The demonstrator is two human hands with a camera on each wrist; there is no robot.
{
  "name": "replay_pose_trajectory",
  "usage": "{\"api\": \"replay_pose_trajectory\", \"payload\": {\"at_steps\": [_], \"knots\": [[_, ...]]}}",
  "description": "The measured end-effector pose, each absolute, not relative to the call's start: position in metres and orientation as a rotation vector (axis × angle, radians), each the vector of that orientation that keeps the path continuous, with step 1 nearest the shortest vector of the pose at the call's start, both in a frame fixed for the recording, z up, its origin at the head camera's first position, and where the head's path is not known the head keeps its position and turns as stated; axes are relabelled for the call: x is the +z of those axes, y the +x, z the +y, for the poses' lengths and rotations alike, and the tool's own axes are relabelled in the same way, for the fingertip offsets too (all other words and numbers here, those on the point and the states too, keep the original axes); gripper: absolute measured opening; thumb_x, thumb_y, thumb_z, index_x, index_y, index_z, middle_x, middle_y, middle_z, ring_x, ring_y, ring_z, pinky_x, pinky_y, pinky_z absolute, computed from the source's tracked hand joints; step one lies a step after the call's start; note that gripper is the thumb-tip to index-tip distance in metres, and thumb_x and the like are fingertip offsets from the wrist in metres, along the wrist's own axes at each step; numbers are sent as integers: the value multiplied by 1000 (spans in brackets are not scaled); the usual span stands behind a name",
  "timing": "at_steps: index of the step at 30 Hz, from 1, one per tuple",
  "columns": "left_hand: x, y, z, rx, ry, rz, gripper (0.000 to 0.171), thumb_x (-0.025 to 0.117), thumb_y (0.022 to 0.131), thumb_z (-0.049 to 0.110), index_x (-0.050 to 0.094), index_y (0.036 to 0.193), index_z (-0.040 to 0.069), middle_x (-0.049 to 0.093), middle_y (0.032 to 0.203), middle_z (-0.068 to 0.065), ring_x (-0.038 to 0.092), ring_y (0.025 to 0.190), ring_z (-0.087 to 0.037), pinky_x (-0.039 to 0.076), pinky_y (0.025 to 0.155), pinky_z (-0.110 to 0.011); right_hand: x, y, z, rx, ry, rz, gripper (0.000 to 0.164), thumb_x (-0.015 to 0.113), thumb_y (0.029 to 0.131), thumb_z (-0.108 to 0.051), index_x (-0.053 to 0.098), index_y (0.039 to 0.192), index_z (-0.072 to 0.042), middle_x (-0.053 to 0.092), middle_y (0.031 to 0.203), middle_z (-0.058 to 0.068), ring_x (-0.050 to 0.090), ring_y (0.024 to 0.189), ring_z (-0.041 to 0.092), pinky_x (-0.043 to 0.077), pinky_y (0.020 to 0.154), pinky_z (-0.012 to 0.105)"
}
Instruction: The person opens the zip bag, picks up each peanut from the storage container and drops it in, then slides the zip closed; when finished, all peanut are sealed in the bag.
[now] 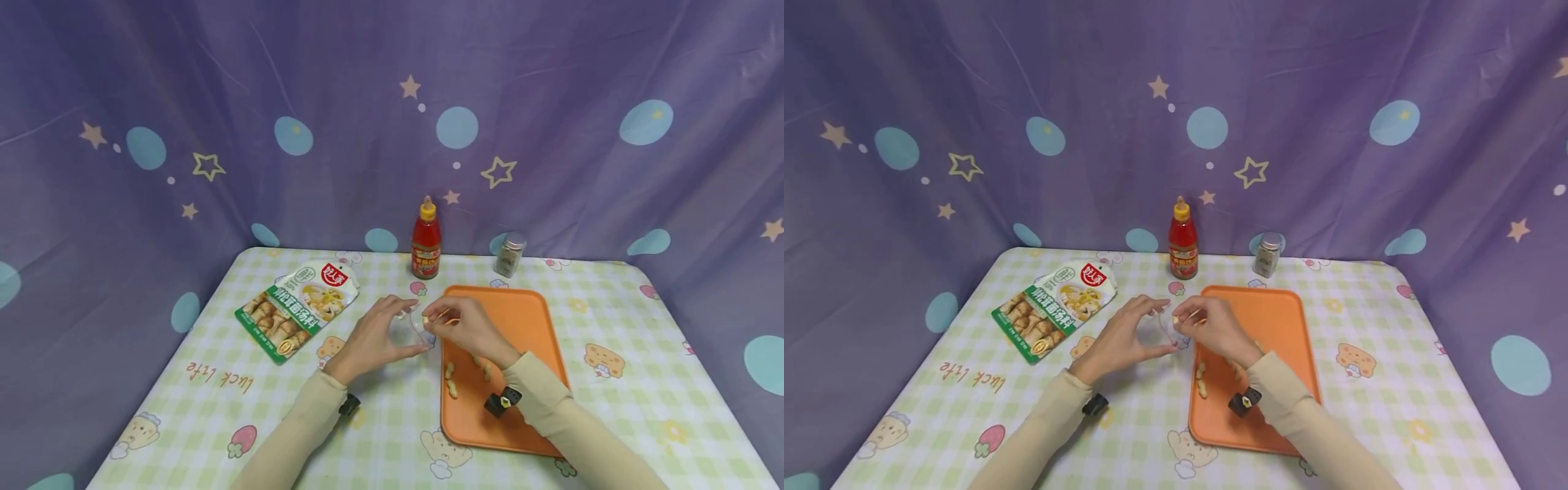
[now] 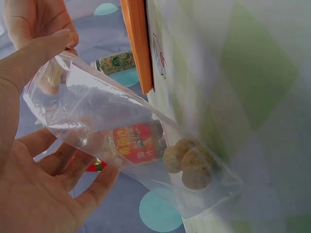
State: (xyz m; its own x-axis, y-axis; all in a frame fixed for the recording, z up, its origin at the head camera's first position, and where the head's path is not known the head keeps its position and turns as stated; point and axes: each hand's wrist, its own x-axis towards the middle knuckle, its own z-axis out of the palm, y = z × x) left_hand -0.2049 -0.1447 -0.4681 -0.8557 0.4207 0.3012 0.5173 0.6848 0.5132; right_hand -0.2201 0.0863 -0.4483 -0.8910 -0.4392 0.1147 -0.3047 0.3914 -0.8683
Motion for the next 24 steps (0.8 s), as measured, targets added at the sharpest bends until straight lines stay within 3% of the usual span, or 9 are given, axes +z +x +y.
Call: {"api": "replay_pose_trajectory", "payload": {"at_steps": [13,24], "knots": [[-464,-204,-146,-908,-775,-2738,83,89,78,53,61,143,12,66,132,-2,59,124,-19,54,104,-43,-446,-220,79,-1490,-762,2492,14,74,95,-16,77,109,-13,76,105,6,71,92,15,59,83,30],[-462,-205,-148,-932,-734,-2739,82,92,75,51,61,144,19,68,129,-3,60,120,-18,55,101,-41,-448,-223,105,-1500,-682,2512,16,71,98,-15,77,111,-7,76,109,7,70,98,20,58,90,37]]}}
